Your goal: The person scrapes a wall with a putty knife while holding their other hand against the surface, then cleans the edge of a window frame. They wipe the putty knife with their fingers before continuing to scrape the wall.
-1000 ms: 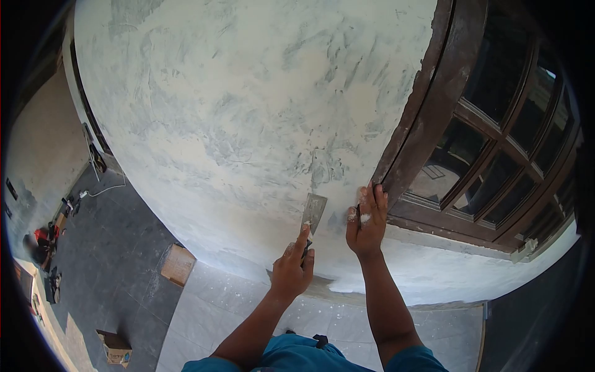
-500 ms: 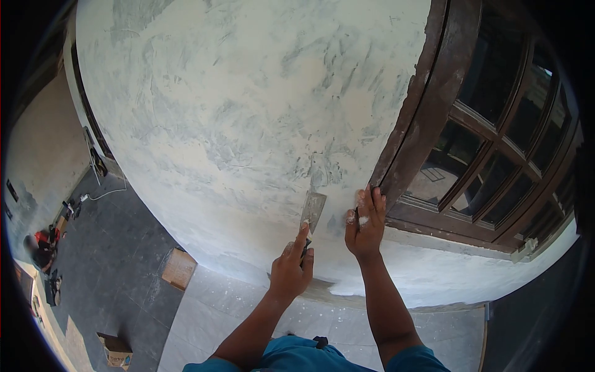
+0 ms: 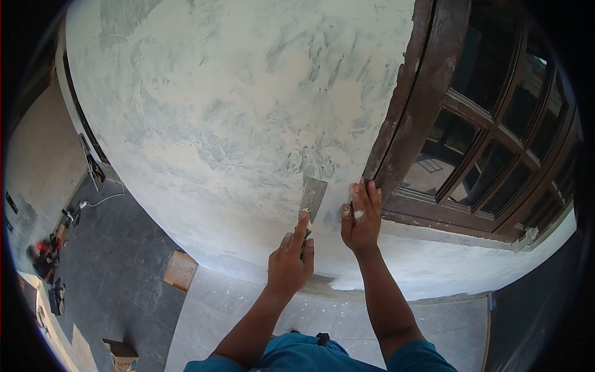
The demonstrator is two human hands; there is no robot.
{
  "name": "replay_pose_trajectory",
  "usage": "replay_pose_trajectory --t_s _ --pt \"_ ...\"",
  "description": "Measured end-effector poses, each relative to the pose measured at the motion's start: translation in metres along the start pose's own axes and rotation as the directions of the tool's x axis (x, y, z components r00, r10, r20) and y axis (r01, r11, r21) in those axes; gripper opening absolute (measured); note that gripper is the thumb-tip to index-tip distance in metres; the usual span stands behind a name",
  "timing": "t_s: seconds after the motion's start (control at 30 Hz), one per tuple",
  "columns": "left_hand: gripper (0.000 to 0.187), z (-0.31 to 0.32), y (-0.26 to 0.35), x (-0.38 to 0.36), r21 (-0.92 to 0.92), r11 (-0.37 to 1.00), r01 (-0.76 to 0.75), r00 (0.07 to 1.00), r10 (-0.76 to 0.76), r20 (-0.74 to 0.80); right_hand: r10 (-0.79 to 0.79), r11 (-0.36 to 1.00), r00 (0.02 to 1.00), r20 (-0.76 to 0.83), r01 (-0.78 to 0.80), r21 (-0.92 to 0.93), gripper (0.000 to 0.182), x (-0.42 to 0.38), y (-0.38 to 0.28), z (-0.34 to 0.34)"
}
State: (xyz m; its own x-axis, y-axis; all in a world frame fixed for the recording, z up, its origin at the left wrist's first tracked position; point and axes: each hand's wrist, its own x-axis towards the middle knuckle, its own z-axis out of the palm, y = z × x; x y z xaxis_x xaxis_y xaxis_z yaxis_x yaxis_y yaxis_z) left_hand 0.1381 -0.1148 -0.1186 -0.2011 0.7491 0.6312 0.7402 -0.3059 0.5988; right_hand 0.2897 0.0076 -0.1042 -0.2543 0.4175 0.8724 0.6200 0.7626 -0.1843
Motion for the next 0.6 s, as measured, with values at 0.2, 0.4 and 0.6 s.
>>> replay_pose_trajectory --t_s 0.2,0.4,0.6 --pt "0.060 0.011 -0.009 -0.013 -0.006 1.000 0.019 1.000 -0.019 -0.011 -0.037 0.999 0.999 -0.021 0.037 -0.015 0.044 -0.002 0.004 0.003" --pt "0.061 0.019 -0.005 -0.024 -0.002 1.000 0.029 0.999 -0.029 -0.021 -0.029 0.999 1.000 -0.008 0.029 -0.019 0.042 -0.001 0.003 0.001" --pt "0.058 0.016 -0.003 -0.022 -0.032 0.978 0.207 0.969 -0.201 0.140 -0.028 1.000 0.999 -0.020 0.028 -0.014 0.043 -0.001 0.003 0.002"
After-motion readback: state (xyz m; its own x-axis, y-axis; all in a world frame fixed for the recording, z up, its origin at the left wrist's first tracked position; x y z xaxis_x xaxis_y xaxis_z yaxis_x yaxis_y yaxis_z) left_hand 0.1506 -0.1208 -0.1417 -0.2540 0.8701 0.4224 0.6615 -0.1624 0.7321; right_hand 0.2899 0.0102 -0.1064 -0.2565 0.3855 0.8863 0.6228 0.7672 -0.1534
